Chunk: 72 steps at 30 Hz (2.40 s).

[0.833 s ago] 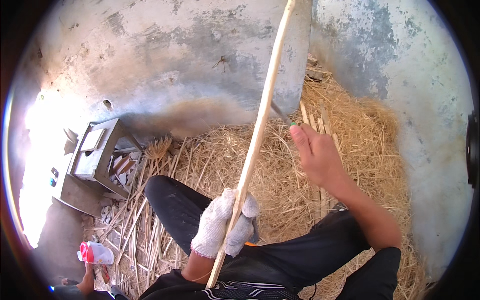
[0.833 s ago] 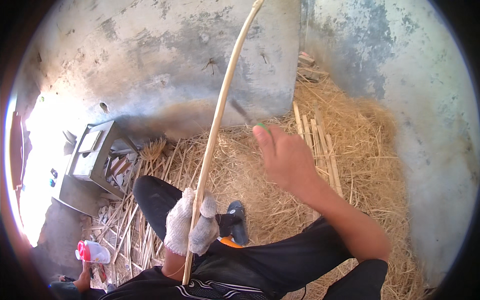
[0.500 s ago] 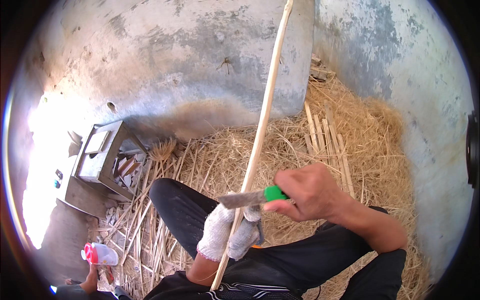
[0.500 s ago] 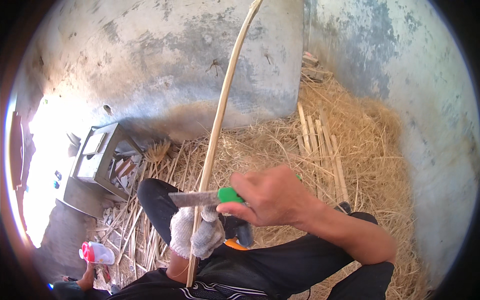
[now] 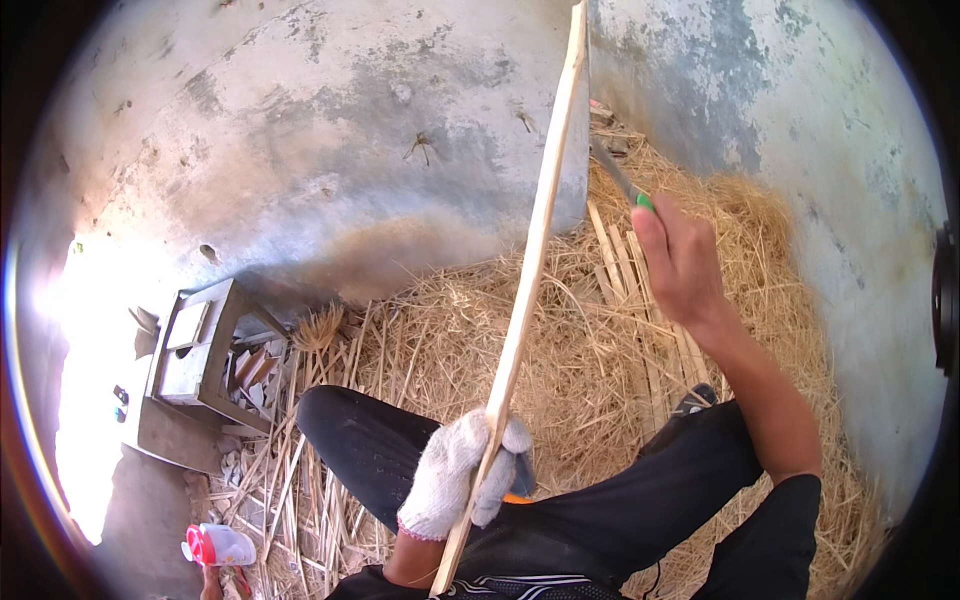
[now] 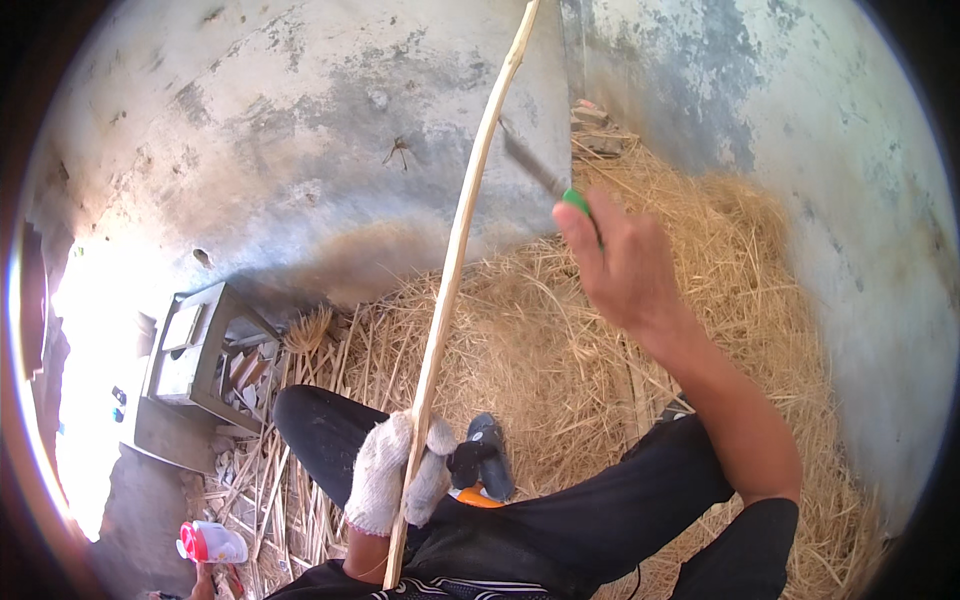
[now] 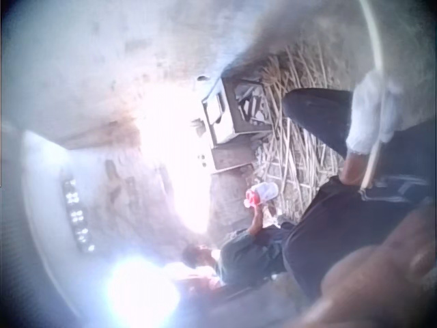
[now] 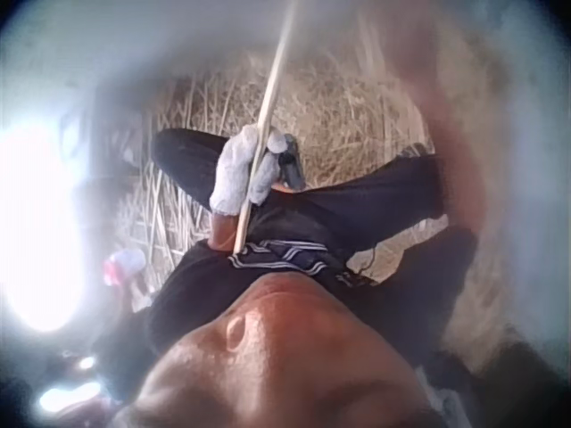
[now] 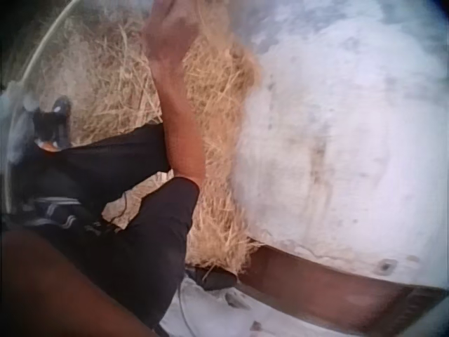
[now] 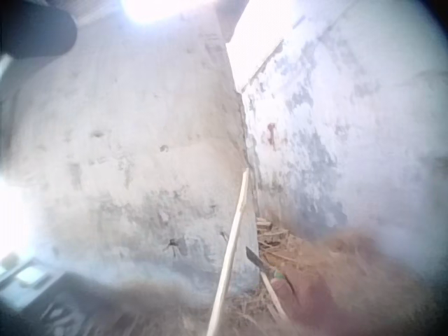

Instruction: The person sits cross-legged on a bed of straw and uses a green-handled knife to shave the bark off a long, thin wooden stick. They hold the stick with a gloved left hand and repeatedly scrape the surface with the knife in their right hand, peeling away thin strips of bark.

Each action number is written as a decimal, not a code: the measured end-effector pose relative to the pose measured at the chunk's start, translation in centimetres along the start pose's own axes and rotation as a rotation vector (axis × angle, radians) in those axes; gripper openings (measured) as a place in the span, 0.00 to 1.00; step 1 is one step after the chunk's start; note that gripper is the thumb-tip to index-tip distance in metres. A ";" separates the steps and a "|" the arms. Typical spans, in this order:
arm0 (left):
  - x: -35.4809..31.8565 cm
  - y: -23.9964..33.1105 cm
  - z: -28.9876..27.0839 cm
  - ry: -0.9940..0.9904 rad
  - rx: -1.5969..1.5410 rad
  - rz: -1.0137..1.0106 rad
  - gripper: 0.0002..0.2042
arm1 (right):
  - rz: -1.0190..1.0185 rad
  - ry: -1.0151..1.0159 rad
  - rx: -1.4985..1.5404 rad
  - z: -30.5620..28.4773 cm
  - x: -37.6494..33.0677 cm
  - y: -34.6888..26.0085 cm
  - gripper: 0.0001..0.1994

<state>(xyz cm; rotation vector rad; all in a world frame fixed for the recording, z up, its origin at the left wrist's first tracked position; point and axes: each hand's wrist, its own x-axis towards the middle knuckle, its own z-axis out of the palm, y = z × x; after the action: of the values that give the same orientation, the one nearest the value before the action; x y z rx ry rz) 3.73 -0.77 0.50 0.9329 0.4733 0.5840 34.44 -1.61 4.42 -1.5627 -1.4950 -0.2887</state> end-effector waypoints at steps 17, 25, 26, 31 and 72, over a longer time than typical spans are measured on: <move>0.0 2.0 1.3 0.330 0.486 0.028 0.19 | -0.586 -0.181 -0.076 6.4 -3.7 -3.5 0.26; -1.5 2.8 1.7 0.335 0.598 -0.058 0.15 | 0.035 0.111 -0.363 4.6 3.0 6.4 0.27; -2.0 2.7 1.9 0.337 0.607 -0.045 0.14 | 0.078 0.187 -0.302 3.6 3.6 6.7 0.28; -0.5 3.4 2.5 0.391 0.567 -0.052 0.14 | -0.128 0.031 -0.016 5.0 0.1 2.7 0.24; -2.4 3.3 3.1 0.387 0.596 -0.028 0.14 | -0.456 -0.190 0.042 5.6 -3.0 -3.2 0.23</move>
<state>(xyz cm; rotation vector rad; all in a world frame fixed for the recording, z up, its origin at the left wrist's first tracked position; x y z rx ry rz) 2.93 -2.63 5.22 1.3802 1.0433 0.6112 28.57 -0.06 0.67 -1.2275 -1.9909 -0.3722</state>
